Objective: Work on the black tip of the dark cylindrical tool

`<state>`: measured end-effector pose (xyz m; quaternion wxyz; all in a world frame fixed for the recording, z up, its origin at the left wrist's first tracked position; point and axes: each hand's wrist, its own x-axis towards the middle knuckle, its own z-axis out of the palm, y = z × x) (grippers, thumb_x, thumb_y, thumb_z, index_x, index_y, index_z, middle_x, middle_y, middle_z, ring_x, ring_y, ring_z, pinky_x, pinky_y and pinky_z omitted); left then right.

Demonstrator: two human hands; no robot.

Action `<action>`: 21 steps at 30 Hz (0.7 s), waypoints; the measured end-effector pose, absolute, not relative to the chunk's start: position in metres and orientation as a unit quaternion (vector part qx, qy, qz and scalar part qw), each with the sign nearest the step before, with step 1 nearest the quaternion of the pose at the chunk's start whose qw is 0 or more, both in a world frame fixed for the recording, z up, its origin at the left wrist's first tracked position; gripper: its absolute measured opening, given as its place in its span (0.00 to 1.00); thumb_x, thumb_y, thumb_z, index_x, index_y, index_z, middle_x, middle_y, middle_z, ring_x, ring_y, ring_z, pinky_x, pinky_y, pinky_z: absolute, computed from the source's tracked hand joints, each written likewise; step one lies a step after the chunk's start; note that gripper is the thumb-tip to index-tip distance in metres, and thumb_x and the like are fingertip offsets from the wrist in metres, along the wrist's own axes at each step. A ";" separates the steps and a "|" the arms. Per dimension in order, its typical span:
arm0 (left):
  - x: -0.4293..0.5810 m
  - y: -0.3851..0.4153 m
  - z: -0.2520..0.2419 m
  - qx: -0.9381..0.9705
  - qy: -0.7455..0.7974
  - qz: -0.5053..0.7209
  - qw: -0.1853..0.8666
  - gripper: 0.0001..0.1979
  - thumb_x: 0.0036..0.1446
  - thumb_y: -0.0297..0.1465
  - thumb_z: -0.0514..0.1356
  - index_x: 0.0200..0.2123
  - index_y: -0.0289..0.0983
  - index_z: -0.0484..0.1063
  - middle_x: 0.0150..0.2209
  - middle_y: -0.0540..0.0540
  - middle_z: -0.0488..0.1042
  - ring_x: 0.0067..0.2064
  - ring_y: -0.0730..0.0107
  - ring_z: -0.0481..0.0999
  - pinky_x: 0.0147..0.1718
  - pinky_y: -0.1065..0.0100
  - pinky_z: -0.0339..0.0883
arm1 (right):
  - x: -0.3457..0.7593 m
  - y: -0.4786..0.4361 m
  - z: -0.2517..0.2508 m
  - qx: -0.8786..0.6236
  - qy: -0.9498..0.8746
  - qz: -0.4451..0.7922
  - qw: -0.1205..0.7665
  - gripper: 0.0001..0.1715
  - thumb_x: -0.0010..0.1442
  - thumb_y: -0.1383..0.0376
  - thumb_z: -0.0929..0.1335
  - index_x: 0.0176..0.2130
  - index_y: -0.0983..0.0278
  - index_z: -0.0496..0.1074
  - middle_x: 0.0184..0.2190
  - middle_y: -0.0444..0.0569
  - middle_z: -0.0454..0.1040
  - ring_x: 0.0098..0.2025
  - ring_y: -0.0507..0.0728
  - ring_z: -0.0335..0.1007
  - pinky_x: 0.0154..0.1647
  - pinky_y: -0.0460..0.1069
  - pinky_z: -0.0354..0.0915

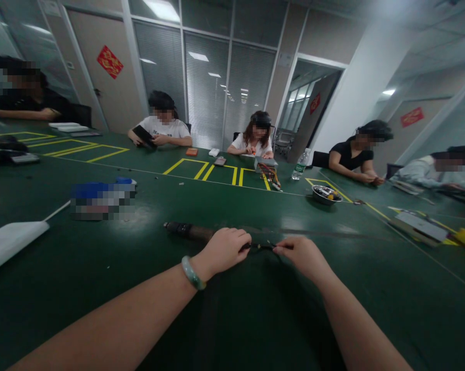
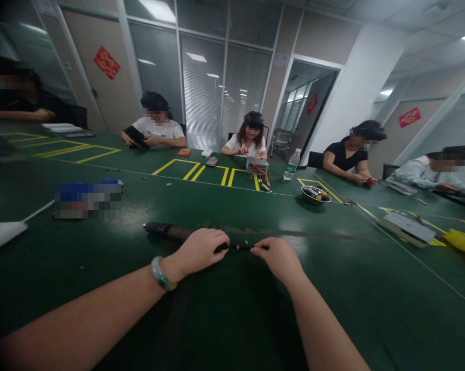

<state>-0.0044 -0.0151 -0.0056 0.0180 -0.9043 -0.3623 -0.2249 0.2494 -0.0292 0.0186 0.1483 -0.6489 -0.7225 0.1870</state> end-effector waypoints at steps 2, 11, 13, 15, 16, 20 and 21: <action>-0.005 -0.015 -0.005 -0.904 -0.362 -0.225 0.019 0.05 0.59 0.33 0.60 0.38 0.39 0.69 0.38 0.49 0.74 0.39 0.66 0.73 0.38 0.65 0.63 | 0.241 -0.030 0.015 -0.648 -0.718 0.193 0.164 0.08 0.58 0.58 0.70 0.37 0.53 0.80 0.33 0.41 0.78 0.34 0.55 0.72 0.32 0.47 0.59; -0.004 -0.014 -0.006 -0.907 -0.361 -0.217 0.032 0.05 0.60 0.34 0.60 0.37 0.39 0.69 0.38 0.49 0.73 0.39 0.66 0.73 0.36 0.66 0.63 | 0.212 -0.038 -0.001 -0.596 -0.758 0.044 0.260 0.07 0.60 0.65 0.69 0.39 0.56 0.78 0.37 0.41 0.78 0.40 0.55 0.72 0.42 0.49 0.62; -0.004 -0.014 -0.006 -0.908 -0.357 -0.217 0.028 0.04 0.60 0.33 0.59 0.37 0.39 0.70 0.37 0.49 0.73 0.39 0.66 0.73 0.37 0.66 0.63 | 0.211 -0.037 -0.005 -0.589 -0.764 0.025 0.265 0.07 0.61 0.66 0.69 0.38 0.58 0.78 0.37 0.43 0.78 0.40 0.56 0.72 0.43 0.49 0.63; -0.003 -0.015 -0.005 -0.909 -0.355 -0.218 0.023 0.04 0.61 0.33 0.58 0.38 0.39 0.70 0.37 0.49 0.73 0.40 0.66 0.73 0.38 0.66 0.64 | 0.210 -0.036 -0.008 -0.574 -0.778 0.009 0.254 0.06 0.61 0.66 0.68 0.37 0.59 0.78 0.37 0.45 0.78 0.39 0.56 0.72 0.43 0.49 0.63; -0.003 -0.015 -0.005 -0.909 -0.354 -0.219 0.021 0.04 0.61 0.33 0.58 0.38 0.39 0.70 0.37 0.49 0.73 0.40 0.66 0.73 0.39 0.66 0.64 | 0.211 -0.035 -0.009 -0.566 -0.788 0.002 0.243 0.07 0.62 0.66 0.68 0.37 0.59 0.77 0.36 0.45 0.77 0.39 0.56 0.72 0.43 0.50 0.63; -0.004 -0.016 -0.005 -0.908 -0.355 -0.220 0.016 0.05 0.61 0.33 0.57 0.39 0.40 0.71 0.38 0.48 0.73 0.41 0.66 0.73 0.40 0.65 0.64 | 0.211 -0.033 -0.013 -0.540 -0.813 -0.024 0.215 0.07 0.63 0.66 0.67 0.37 0.60 0.77 0.35 0.46 0.76 0.38 0.56 0.71 0.42 0.50 0.63; -0.004 -0.016 -0.005 -0.908 -0.356 -0.221 0.014 0.05 0.60 0.33 0.57 0.39 0.40 0.71 0.38 0.48 0.73 0.41 0.66 0.73 0.40 0.65 0.65 | 0.211 -0.033 -0.014 -0.534 -0.817 -0.027 0.215 0.07 0.63 0.65 0.67 0.37 0.60 0.77 0.35 0.46 0.76 0.38 0.56 0.70 0.42 0.50 0.62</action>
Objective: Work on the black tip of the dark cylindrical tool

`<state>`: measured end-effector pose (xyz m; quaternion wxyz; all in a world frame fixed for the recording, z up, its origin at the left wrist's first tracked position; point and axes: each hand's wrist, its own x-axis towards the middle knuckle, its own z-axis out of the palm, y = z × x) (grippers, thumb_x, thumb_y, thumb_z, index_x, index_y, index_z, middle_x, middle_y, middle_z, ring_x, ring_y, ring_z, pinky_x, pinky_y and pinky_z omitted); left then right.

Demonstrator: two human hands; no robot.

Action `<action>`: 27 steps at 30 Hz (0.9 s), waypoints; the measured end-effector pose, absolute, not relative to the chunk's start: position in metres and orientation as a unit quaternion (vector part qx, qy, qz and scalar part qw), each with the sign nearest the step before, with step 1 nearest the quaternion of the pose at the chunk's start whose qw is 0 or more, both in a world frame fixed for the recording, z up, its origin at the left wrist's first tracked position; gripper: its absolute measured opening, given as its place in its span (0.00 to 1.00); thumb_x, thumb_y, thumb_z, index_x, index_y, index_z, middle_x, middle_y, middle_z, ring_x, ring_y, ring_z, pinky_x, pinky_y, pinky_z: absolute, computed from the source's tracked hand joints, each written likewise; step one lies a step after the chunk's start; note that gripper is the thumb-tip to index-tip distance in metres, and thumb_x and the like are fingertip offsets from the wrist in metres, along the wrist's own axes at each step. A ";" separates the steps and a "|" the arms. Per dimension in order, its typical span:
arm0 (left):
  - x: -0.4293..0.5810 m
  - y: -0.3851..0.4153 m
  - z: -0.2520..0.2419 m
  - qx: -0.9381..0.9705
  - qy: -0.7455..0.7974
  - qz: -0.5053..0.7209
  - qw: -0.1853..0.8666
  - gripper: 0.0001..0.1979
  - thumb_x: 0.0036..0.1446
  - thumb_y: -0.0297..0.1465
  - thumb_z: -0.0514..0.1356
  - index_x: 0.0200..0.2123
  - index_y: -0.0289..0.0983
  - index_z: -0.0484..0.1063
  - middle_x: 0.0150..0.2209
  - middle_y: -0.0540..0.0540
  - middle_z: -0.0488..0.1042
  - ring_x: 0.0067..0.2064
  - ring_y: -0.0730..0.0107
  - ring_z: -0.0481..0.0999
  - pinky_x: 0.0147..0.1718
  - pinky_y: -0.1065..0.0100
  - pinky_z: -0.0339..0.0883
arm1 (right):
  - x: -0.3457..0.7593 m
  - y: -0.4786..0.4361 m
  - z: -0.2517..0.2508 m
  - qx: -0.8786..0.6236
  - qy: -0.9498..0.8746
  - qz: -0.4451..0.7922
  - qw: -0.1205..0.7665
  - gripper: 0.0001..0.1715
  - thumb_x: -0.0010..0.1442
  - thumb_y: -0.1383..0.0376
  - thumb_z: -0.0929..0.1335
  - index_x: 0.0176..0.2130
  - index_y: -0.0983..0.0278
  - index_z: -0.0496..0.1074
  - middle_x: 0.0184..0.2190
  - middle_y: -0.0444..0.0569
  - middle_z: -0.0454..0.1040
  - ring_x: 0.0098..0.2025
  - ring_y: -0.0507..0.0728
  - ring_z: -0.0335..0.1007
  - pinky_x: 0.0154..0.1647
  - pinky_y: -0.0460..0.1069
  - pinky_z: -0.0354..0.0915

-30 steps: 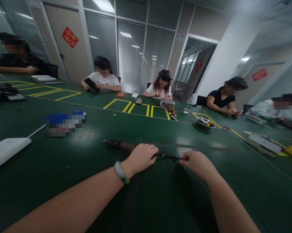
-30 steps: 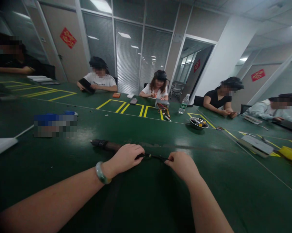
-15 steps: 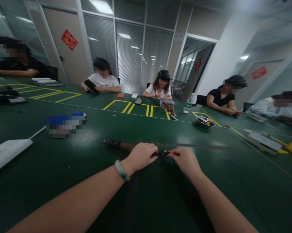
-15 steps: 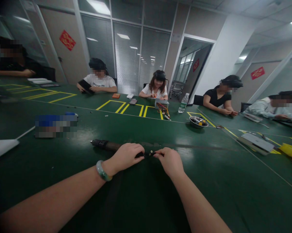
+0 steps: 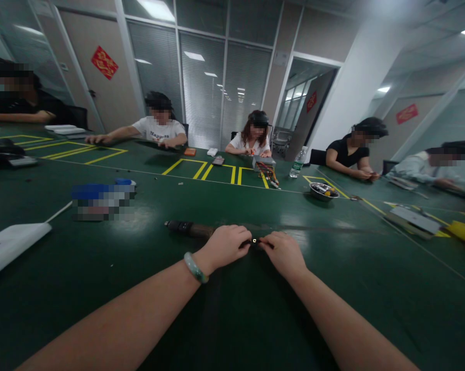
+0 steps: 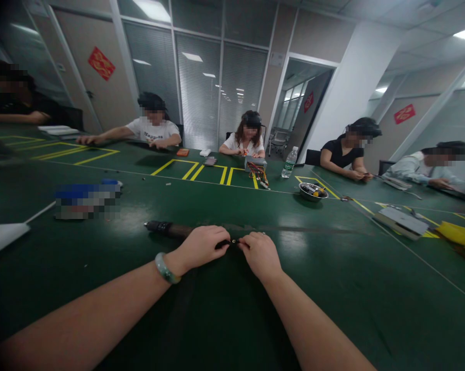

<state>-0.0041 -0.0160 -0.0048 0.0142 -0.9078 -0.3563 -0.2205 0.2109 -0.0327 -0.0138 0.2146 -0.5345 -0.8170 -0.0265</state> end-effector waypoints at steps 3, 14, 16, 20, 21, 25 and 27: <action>-0.004 -0.016 -0.006 -0.906 -0.361 -0.221 0.012 0.04 0.60 0.32 0.58 0.38 0.39 0.71 0.37 0.48 0.74 0.40 0.66 0.73 0.41 0.65 0.65 | 0.211 -0.033 -0.016 -0.515 -0.828 -0.027 0.219 0.06 0.63 0.65 0.68 0.37 0.60 0.77 0.35 0.45 0.76 0.39 0.56 0.70 0.42 0.50 0.62; -0.005 -0.015 -0.006 -0.905 -0.353 -0.237 -0.011 0.06 0.61 0.33 0.57 0.38 0.39 0.72 0.37 0.48 0.74 0.40 0.66 0.73 0.42 0.66 0.65 | 0.207 -0.035 -0.016 -0.489 -0.838 -0.029 0.241 0.03 0.62 0.66 0.69 0.36 0.60 0.76 0.35 0.45 0.76 0.39 0.55 0.70 0.45 0.50 0.61; -0.006 -0.014 -0.007 -0.906 -0.352 -0.236 -0.012 0.06 0.61 0.33 0.57 0.38 0.39 0.72 0.38 0.48 0.74 0.40 0.66 0.73 0.42 0.65 0.65 | 0.207 -0.036 -0.015 -0.489 -0.839 -0.034 0.235 0.03 0.62 0.66 0.69 0.36 0.60 0.76 0.34 0.45 0.76 0.39 0.55 0.70 0.44 0.50 0.61; -0.005 -0.014 -0.008 -0.906 -0.352 -0.235 -0.008 0.06 0.62 0.33 0.57 0.39 0.39 0.72 0.38 0.48 0.75 0.41 0.66 0.73 0.42 0.65 0.65 | 0.205 -0.036 -0.016 -0.495 -0.838 -0.050 0.223 0.05 0.63 0.65 0.68 0.36 0.61 0.76 0.34 0.46 0.76 0.39 0.55 0.70 0.45 0.50 0.61; -0.005 -0.013 -0.008 -0.905 -0.353 -0.236 -0.007 0.06 0.62 0.33 0.57 0.38 0.39 0.72 0.38 0.48 0.75 0.41 0.66 0.73 0.42 0.65 0.65 | 0.205 -0.036 -0.016 -0.496 -0.838 -0.052 0.220 0.05 0.63 0.65 0.68 0.36 0.61 0.76 0.34 0.46 0.76 0.39 0.56 0.70 0.45 0.50 0.61; -0.004 -0.013 -0.008 -0.904 -0.354 -0.239 -0.010 0.06 0.62 0.33 0.57 0.38 0.38 0.72 0.38 0.47 0.75 0.41 0.66 0.74 0.43 0.65 0.65 | 0.205 -0.033 -0.019 -0.495 -0.838 -0.051 0.225 0.05 0.63 0.65 0.68 0.36 0.61 0.76 0.34 0.46 0.76 0.39 0.56 0.70 0.44 0.50 0.61; -0.004 -0.013 -0.008 -0.905 -0.353 -0.239 -0.013 0.06 0.62 0.33 0.57 0.37 0.38 0.72 0.37 0.48 0.75 0.41 0.66 0.74 0.43 0.65 0.65 | 0.206 -0.030 -0.020 -0.491 -0.838 -0.047 0.232 0.04 0.62 0.65 0.69 0.36 0.60 0.76 0.34 0.45 0.76 0.39 0.55 0.70 0.44 0.50 0.61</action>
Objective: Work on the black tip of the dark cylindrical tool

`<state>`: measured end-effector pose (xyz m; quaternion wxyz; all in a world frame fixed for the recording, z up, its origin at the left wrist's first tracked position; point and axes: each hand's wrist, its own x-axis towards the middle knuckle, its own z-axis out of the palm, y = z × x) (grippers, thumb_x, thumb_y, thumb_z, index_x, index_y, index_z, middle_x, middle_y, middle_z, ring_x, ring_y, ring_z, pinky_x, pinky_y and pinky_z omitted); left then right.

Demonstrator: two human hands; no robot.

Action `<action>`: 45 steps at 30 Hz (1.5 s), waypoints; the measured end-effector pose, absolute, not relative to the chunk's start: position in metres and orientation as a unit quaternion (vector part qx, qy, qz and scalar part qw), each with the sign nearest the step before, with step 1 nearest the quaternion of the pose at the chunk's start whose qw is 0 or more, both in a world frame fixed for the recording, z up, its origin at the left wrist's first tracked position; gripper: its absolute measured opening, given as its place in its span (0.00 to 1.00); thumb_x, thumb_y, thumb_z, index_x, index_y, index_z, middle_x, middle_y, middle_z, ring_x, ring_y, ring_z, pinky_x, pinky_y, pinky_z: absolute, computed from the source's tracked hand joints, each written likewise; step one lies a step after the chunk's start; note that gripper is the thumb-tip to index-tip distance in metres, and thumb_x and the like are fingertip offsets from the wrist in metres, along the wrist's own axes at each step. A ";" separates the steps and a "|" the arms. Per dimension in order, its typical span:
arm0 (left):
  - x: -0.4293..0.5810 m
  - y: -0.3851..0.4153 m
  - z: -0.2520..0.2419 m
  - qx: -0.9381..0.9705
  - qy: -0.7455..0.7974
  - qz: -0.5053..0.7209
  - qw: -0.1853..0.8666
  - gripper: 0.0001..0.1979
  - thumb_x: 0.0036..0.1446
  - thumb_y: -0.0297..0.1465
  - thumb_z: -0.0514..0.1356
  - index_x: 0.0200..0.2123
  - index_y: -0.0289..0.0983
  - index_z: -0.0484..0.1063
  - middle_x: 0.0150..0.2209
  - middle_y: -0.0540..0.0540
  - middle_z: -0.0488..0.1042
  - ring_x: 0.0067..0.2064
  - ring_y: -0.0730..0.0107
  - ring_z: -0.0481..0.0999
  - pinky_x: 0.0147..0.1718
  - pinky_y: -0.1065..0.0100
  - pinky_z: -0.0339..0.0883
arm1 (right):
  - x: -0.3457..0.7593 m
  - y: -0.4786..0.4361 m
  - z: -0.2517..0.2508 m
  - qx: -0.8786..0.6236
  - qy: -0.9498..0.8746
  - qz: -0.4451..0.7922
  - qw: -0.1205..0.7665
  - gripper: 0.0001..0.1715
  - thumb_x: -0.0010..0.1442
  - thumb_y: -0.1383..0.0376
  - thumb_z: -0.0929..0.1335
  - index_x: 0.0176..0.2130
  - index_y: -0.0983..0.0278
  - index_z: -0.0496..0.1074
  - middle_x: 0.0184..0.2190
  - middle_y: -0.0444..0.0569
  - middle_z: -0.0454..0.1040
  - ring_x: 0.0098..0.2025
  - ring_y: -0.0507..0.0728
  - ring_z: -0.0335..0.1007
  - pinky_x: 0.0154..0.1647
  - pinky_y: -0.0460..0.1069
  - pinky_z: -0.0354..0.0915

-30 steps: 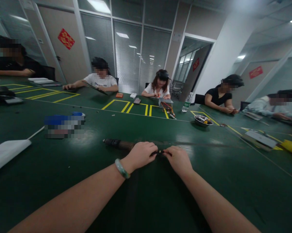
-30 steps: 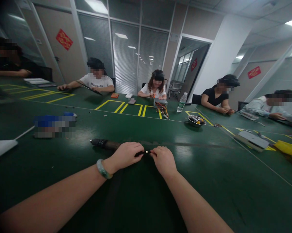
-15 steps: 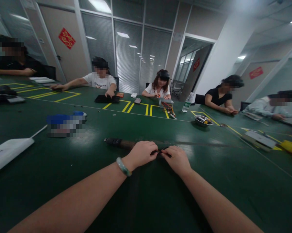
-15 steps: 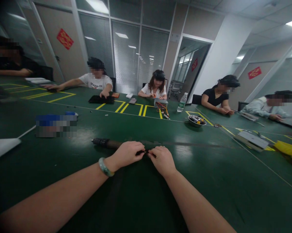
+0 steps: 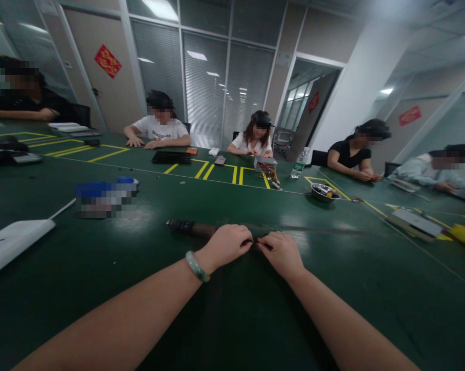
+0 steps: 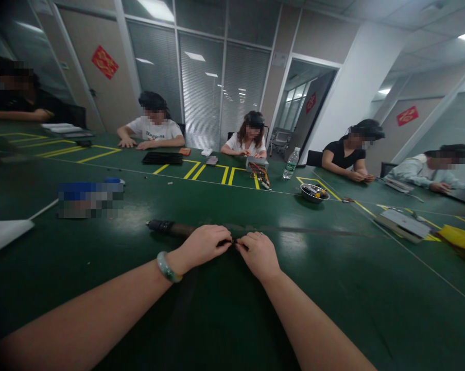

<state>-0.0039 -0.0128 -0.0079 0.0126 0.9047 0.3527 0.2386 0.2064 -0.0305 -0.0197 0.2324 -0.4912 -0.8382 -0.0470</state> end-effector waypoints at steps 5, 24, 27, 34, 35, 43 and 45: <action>-0.004 -0.014 -0.008 0.901 0.361 0.239 0.015 0.05 0.60 0.33 0.59 0.38 0.38 0.71 0.38 0.48 0.74 0.41 0.66 0.73 0.43 0.64 0.65 | 0.205 -0.024 -0.023 -0.480 -0.840 -0.045 0.249 0.03 0.61 0.66 0.70 0.36 0.60 0.76 0.34 0.44 0.75 0.39 0.55 0.69 0.45 0.50 0.61; -0.010 -0.016 -0.003 0.901 0.342 0.265 0.023 0.19 0.58 0.31 0.62 0.53 0.42 0.66 0.50 0.47 0.73 0.50 0.62 0.72 0.52 0.59 0.61 | 0.191 -0.018 -0.023 -0.533 -0.836 -0.097 0.088 0.03 0.67 0.64 0.65 0.41 0.62 0.68 0.34 0.48 0.77 0.35 0.57 0.74 0.36 0.48 0.61; -0.013 -0.016 -0.004 0.897 0.352 0.268 0.026 0.17 0.58 0.32 0.62 0.51 0.41 0.67 0.48 0.47 0.74 0.50 0.61 0.72 0.51 0.58 0.62 | 0.191 -0.019 -0.022 -0.517 -0.845 -0.096 0.095 0.04 0.68 0.64 0.64 0.40 0.61 0.68 0.35 0.47 0.76 0.36 0.57 0.73 0.37 0.48 0.61; -0.015 -0.014 -0.011 0.898 0.363 0.249 0.021 0.14 0.57 0.33 0.62 0.48 0.41 0.69 0.45 0.47 0.75 0.47 0.61 0.73 0.48 0.60 0.63 | 0.191 -0.024 -0.019 -0.511 -0.848 -0.062 0.129 0.04 0.67 0.66 0.64 0.42 0.61 0.69 0.37 0.46 0.76 0.38 0.56 0.72 0.39 0.48 0.61; -0.015 -0.013 -0.011 0.898 0.365 0.246 0.019 0.14 0.57 0.33 0.62 0.47 0.41 0.69 0.45 0.47 0.75 0.47 0.61 0.73 0.47 0.60 0.63 | 0.190 -0.023 -0.020 -0.511 -0.847 -0.057 0.134 0.04 0.67 0.66 0.64 0.42 0.61 0.69 0.38 0.46 0.76 0.38 0.56 0.72 0.39 0.48 0.61; -0.018 -0.015 -0.008 0.896 0.360 0.257 0.027 0.11 0.58 0.33 0.60 0.45 0.41 0.71 0.43 0.48 0.75 0.46 0.61 0.74 0.46 0.60 0.64 | 0.196 -0.031 -0.018 -0.492 -0.850 -0.028 0.187 0.11 0.63 0.67 0.62 0.46 0.61 0.68 0.42 0.48 0.75 0.43 0.57 0.71 0.46 0.51 0.63; -0.018 -0.018 -0.004 0.892 0.356 0.276 0.039 0.12 0.58 0.33 0.60 0.46 0.41 0.70 0.44 0.48 0.75 0.46 0.62 0.74 0.46 0.60 0.65 | 0.197 -0.036 -0.013 -0.479 -0.854 -0.020 0.200 0.17 0.60 0.68 0.62 0.50 0.62 0.66 0.44 0.49 0.74 0.45 0.57 0.70 0.48 0.52 0.63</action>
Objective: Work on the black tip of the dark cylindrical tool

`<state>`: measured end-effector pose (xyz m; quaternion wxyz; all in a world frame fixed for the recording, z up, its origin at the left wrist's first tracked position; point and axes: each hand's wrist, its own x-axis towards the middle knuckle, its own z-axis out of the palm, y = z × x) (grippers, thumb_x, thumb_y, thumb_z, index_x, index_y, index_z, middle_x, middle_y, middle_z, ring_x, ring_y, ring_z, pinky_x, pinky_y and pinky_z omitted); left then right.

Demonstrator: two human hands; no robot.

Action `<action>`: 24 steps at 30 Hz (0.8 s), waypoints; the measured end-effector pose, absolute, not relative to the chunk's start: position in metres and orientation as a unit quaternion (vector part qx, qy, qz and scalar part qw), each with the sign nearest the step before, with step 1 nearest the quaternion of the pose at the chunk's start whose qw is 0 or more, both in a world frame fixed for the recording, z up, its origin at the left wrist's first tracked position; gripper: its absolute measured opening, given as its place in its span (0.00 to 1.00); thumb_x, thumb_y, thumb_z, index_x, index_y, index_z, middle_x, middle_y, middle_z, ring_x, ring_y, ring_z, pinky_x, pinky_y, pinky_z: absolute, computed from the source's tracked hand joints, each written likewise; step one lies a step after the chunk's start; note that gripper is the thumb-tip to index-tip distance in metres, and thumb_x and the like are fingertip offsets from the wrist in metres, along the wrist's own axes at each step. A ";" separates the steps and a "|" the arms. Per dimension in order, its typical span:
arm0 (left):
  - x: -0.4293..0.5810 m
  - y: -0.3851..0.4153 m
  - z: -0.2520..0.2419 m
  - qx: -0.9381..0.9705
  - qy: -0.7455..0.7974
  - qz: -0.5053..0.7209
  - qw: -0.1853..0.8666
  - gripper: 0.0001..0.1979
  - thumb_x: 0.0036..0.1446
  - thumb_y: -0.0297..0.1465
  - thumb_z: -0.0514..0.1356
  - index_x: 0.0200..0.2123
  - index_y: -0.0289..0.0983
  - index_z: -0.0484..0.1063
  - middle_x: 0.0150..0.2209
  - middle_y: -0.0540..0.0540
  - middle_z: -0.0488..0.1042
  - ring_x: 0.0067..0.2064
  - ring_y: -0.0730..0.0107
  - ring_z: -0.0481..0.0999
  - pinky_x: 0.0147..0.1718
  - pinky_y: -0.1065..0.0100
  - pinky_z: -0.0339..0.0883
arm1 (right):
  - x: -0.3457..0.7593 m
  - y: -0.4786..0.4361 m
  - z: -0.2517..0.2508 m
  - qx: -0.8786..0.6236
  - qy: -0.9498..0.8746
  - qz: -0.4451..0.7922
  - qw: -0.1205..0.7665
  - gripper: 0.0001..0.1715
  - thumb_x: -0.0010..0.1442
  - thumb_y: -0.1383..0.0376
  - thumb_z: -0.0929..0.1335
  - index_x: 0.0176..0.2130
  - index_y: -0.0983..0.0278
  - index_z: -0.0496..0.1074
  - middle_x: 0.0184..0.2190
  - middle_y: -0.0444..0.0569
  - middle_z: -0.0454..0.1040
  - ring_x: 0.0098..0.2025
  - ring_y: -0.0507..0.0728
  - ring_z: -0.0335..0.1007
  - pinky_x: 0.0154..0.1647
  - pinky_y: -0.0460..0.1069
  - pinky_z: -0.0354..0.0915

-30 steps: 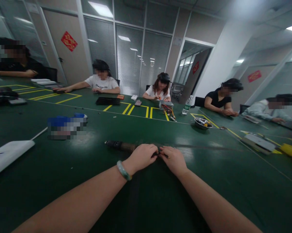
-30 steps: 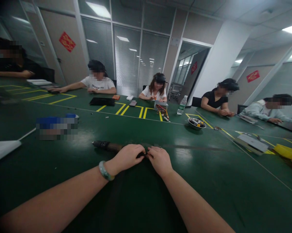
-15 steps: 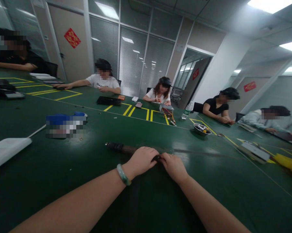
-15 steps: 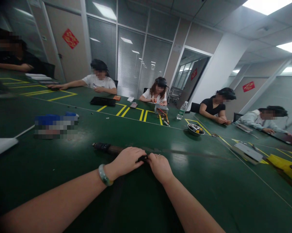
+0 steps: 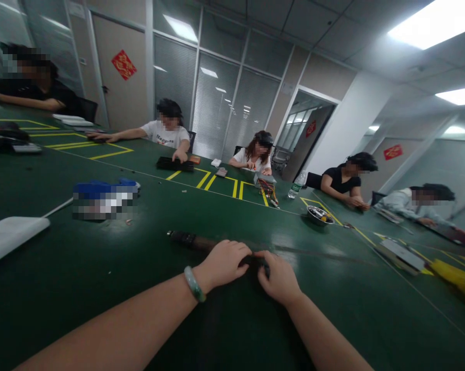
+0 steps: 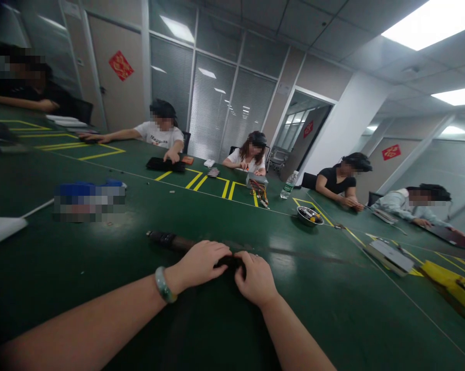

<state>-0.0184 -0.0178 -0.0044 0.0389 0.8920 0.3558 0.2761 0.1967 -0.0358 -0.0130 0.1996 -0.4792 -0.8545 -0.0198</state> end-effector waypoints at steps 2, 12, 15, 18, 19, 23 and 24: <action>-0.019 -0.021 0.000 0.881 0.354 0.310 0.044 0.14 0.58 0.33 0.58 0.48 0.40 0.69 0.47 0.47 0.74 0.48 0.62 0.73 0.49 0.59 0.64 | 0.193 -0.039 -0.008 -0.458 -0.865 -0.015 0.204 0.24 0.57 0.68 0.63 0.54 0.63 0.64 0.47 0.51 0.72 0.48 0.59 0.68 0.52 0.54 0.62; -0.022 -0.027 0.010 0.877 0.291 0.381 0.035 0.18 0.61 0.30 0.53 0.55 0.39 0.65 0.59 0.45 0.66 0.64 0.63 0.58 0.65 0.55 0.48 | 0.127 -0.012 -0.024 -0.350 -0.921 -0.051 0.161 0.27 0.59 0.68 0.65 0.58 0.65 0.64 0.57 0.57 0.64 0.59 0.65 0.58 0.61 0.61 0.56; -0.025 -0.027 0.010 0.896 0.254 0.362 0.033 0.17 0.61 0.31 0.53 0.53 0.40 0.67 0.58 0.46 0.68 0.64 0.64 0.59 0.65 0.55 0.46 | 0.125 -0.006 -0.028 -0.360 -0.920 -0.047 0.149 0.30 0.60 0.72 0.63 0.61 0.63 0.61 0.59 0.54 0.63 0.60 0.64 0.57 0.63 0.60 0.53; -0.028 -0.029 0.011 0.903 0.240 0.355 0.034 0.15 0.62 0.31 0.53 0.52 0.40 0.67 0.58 0.46 0.68 0.64 0.65 0.60 0.65 0.57 0.47 | 0.142 -0.006 -0.023 -0.387 -0.907 -0.032 0.161 0.23 0.61 0.69 0.64 0.56 0.62 0.66 0.54 0.51 0.68 0.56 0.62 0.62 0.60 0.56 0.58; -0.029 -0.029 0.012 0.902 0.241 0.355 0.035 0.15 0.62 0.31 0.53 0.51 0.40 0.68 0.58 0.46 0.68 0.63 0.65 0.60 0.65 0.57 0.47 | 0.153 -0.008 -0.020 -0.400 -0.900 -0.033 0.167 0.21 0.63 0.67 0.64 0.55 0.62 0.67 0.51 0.52 0.69 0.53 0.62 0.64 0.57 0.56 0.61; -0.028 -0.031 0.011 0.901 0.258 0.346 0.046 0.12 0.63 0.32 0.53 0.48 0.40 0.70 0.55 0.47 0.71 0.60 0.65 0.65 0.62 0.59 0.52 | 0.225 -0.014 -0.017 -0.525 -0.831 -0.035 0.181 0.25 0.67 0.55 0.59 0.61 0.56 0.60 0.44 0.51 0.68 0.45 0.62 0.68 0.48 0.57 0.66; -0.028 -0.030 0.009 0.902 0.266 0.337 0.052 0.12 0.63 0.33 0.54 0.48 0.41 0.70 0.53 0.47 0.72 0.58 0.66 0.67 0.61 0.60 0.54 | 0.250 -0.015 -0.019 -0.570 -0.802 -0.037 0.177 0.27 0.67 0.53 0.58 0.63 0.54 0.58 0.44 0.51 0.67 0.45 0.63 0.68 0.49 0.57 0.65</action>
